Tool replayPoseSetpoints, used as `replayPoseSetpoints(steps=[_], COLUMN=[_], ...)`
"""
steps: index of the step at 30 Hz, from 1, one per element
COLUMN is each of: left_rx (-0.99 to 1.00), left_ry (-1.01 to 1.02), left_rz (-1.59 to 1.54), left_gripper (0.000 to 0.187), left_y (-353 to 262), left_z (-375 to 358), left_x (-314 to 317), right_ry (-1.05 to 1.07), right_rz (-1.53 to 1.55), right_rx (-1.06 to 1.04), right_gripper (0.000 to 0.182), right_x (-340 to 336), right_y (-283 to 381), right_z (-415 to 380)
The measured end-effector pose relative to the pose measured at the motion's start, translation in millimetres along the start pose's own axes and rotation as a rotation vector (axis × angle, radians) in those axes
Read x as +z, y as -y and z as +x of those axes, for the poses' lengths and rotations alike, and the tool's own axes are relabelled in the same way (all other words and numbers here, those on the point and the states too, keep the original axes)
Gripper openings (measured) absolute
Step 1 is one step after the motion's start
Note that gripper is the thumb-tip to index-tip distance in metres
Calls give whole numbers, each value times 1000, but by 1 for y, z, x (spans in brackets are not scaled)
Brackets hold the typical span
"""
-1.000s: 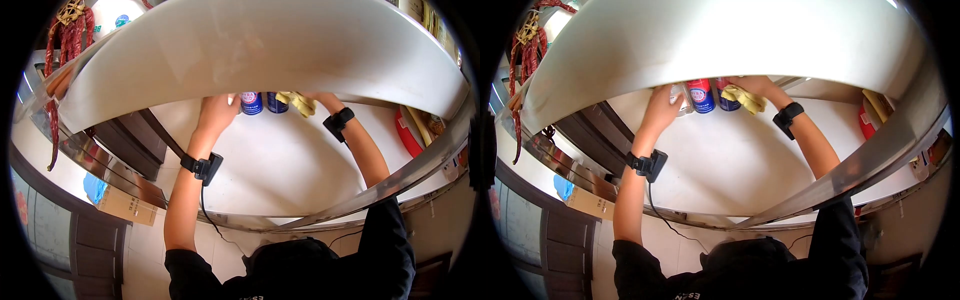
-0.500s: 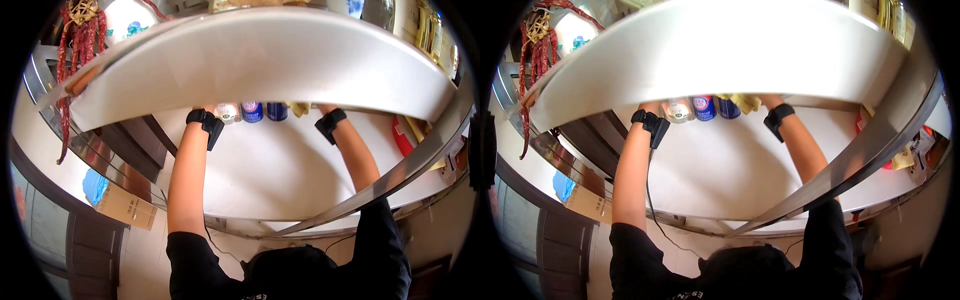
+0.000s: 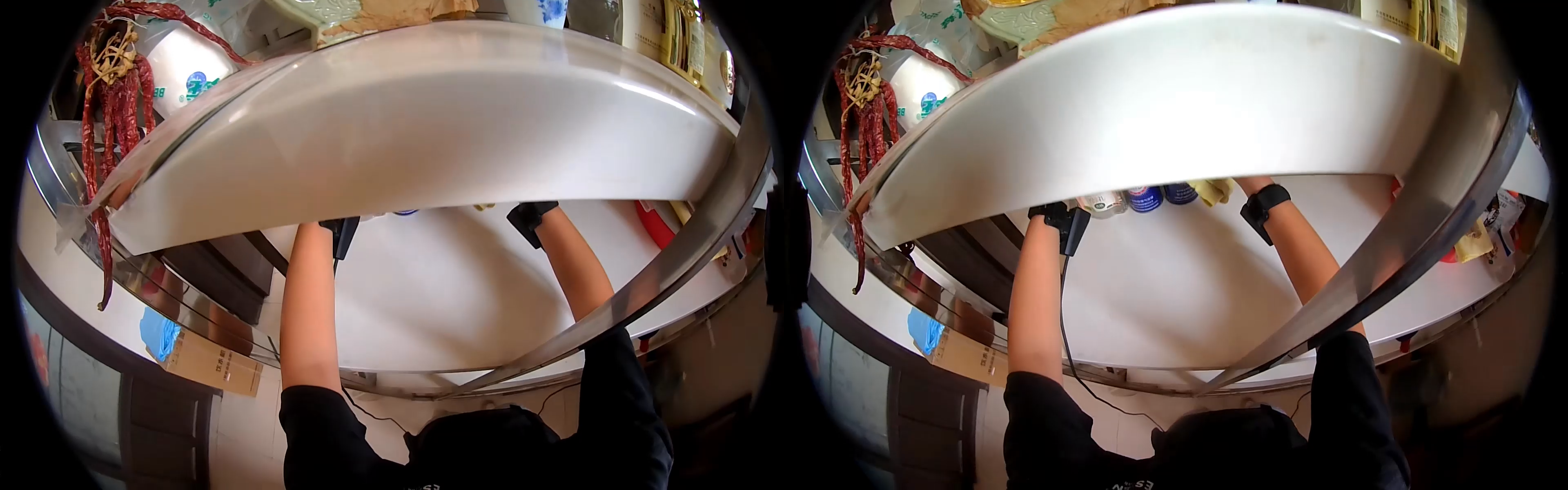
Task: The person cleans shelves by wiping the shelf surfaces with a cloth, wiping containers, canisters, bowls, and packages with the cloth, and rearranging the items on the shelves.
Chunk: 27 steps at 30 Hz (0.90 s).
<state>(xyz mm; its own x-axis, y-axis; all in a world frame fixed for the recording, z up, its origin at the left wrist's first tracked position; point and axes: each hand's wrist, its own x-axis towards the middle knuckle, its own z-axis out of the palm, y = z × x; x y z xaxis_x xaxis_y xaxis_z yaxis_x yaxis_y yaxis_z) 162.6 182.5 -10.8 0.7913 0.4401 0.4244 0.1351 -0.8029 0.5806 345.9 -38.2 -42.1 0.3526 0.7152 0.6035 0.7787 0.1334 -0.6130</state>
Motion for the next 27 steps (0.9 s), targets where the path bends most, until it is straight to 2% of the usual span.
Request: replayPoseSetpoints(steps=[10,12,13,16,17,18,20,21,24,27], left_rx=[-22,-20,-19,-3,-8,-16,-15,-4,102,149], left_ry=[56,60,59,46,78,110,-9,-55,-113,-225], left_rz=[-63,-61,-53,43,-22,-87,-150,-151,16,17], left_gripper=[50,51,51,55,61,68,68,67,60,47], left_y=[-6,-7,-8,-16,-17,-18,-3,3,18,5], left_z=[10,13,15,15,15,15,18,20,23,7], left_x=[3,2,2,3,2,1,6,6,-8,-34], right_ry=[-101,-134,-131,2,-24,30,136,259,722,624], right_rz=[-110,-182,-135,-191,-144,-172,-225,-151,-325,-677], right_rx=[-101,9,32,99,29,63,126,307,161,-37], right_gripper=[42,46,55,63,70,72,74,61,63,64], right_x=[30,28,29,16,10,9,2,-7,-37,-58], right_y=[4,12,1,-19,-21,-20,-21,-1,-7,-17], right_z=[31,21,24,23,9,-4,-28,-45,-78,-106])
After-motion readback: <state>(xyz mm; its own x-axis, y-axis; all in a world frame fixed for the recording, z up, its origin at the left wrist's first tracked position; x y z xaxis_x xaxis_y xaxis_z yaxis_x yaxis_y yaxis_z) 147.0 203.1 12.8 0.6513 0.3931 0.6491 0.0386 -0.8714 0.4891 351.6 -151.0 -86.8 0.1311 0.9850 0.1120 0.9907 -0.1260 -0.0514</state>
